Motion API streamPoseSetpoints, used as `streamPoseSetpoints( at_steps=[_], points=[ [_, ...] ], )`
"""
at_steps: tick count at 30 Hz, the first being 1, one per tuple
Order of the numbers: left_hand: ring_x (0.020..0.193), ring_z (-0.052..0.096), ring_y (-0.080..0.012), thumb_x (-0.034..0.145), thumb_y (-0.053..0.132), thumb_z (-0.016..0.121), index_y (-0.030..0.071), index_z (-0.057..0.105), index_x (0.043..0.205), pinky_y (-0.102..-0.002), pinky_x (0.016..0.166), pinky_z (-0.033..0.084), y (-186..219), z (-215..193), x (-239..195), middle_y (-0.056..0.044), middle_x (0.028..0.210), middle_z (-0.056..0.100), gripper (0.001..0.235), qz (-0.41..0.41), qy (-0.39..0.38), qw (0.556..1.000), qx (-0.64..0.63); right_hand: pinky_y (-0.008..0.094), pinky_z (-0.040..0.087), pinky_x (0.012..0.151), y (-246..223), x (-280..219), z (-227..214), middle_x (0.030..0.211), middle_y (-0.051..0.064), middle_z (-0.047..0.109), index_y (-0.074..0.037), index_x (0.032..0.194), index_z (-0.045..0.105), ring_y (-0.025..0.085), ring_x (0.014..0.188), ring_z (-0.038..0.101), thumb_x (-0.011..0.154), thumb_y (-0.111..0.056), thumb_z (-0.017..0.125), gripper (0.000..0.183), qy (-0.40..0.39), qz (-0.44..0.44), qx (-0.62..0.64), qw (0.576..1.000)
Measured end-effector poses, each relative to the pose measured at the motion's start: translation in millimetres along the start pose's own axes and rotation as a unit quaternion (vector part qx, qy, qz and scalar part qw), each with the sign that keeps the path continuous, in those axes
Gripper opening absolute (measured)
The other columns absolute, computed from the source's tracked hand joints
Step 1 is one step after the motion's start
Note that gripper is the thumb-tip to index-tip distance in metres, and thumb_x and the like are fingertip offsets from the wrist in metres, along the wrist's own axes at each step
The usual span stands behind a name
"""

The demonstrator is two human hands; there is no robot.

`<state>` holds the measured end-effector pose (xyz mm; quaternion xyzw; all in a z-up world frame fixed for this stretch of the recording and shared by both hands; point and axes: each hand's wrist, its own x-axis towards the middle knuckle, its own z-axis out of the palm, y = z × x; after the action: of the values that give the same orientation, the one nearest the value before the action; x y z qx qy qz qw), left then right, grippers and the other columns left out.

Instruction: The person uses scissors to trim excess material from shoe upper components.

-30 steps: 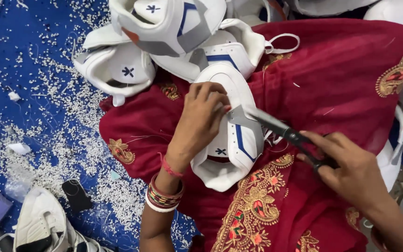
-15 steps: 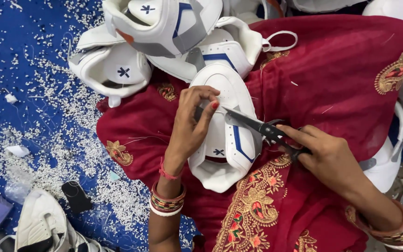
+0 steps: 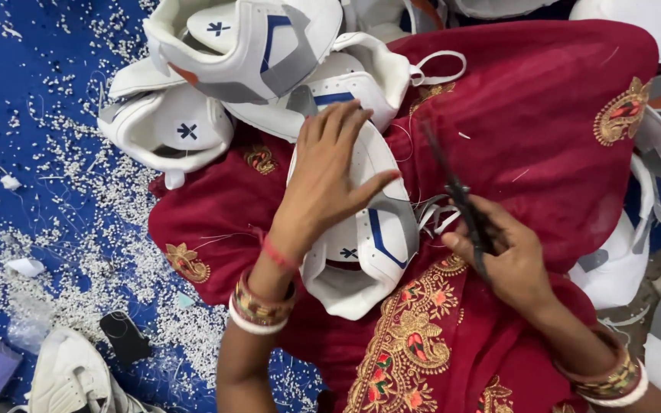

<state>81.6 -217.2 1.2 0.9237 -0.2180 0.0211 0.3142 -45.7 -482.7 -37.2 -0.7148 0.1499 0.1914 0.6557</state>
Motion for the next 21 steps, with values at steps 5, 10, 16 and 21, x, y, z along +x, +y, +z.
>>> streamPoseSetpoints(
  at_steps=[5,10,16,21],
  points=[
    [0.119,0.047,-0.0390,0.062,0.052,0.086,0.005,0.061,0.119,-0.054,0.097,0.039,-5,7,25,-0.017,0.124,0.052,0.078,-0.051,-0.083,0.988,0.118,0.022,0.055,0.075,0,1,11,0.099,0.003,0.068,0.001,0.141,0.057,0.008,0.088,0.065,0.086,-0.010,0.078,0.060,-0.023,-0.006,0.033,0.999],
    [0.118,0.051,-0.0343,0.092,0.040,0.079,0.022,0.072,0.104,-0.055,0.092,0.041,-33,7,10,-0.004,0.117,0.061,0.023,-0.132,-0.099,0.975,0.147,0.022,0.055,0.079,1,3,12,0.102,0.004,0.069,0.002,0.143,0.056,0.008,0.091,0.066,0.086,-0.008,0.078,0.061,-0.035,-0.026,0.023,0.999],
    [0.114,0.049,-0.0409,0.069,0.054,0.084,0.009,0.065,0.107,-0.056,0.086,0.042,-6,-22,1,-0.013,0.112,0.058,0.063,-0.141,-0.084,0.978,0.125,0.023,0.055,0.080,-9,4,23,0.103,0.004,0.071,0.002,0.141,0.058,0.008,0.092,0.066,0.087,-0.009,0.078,0.059,-0.063,-0.046,0.006,0.997],
    [0.113,0.050,-0.0398,0.092,0.033,0.074,0.012,0.063,0.114,-0.053,0.093,0.046,-28,-23,-11,-0.011,0.119,0.060,0.032,-0.151,-0.035,0.986,0.062,0.024,0.056,0.083,-23,1,34,0.106,0.004,0.072,0.001,0.138,0.059,0.009,0.094,0.067,0.086,-0.010,0.079,0.057,-0.084,-0.078,-0.037,0.993]
  ],
)
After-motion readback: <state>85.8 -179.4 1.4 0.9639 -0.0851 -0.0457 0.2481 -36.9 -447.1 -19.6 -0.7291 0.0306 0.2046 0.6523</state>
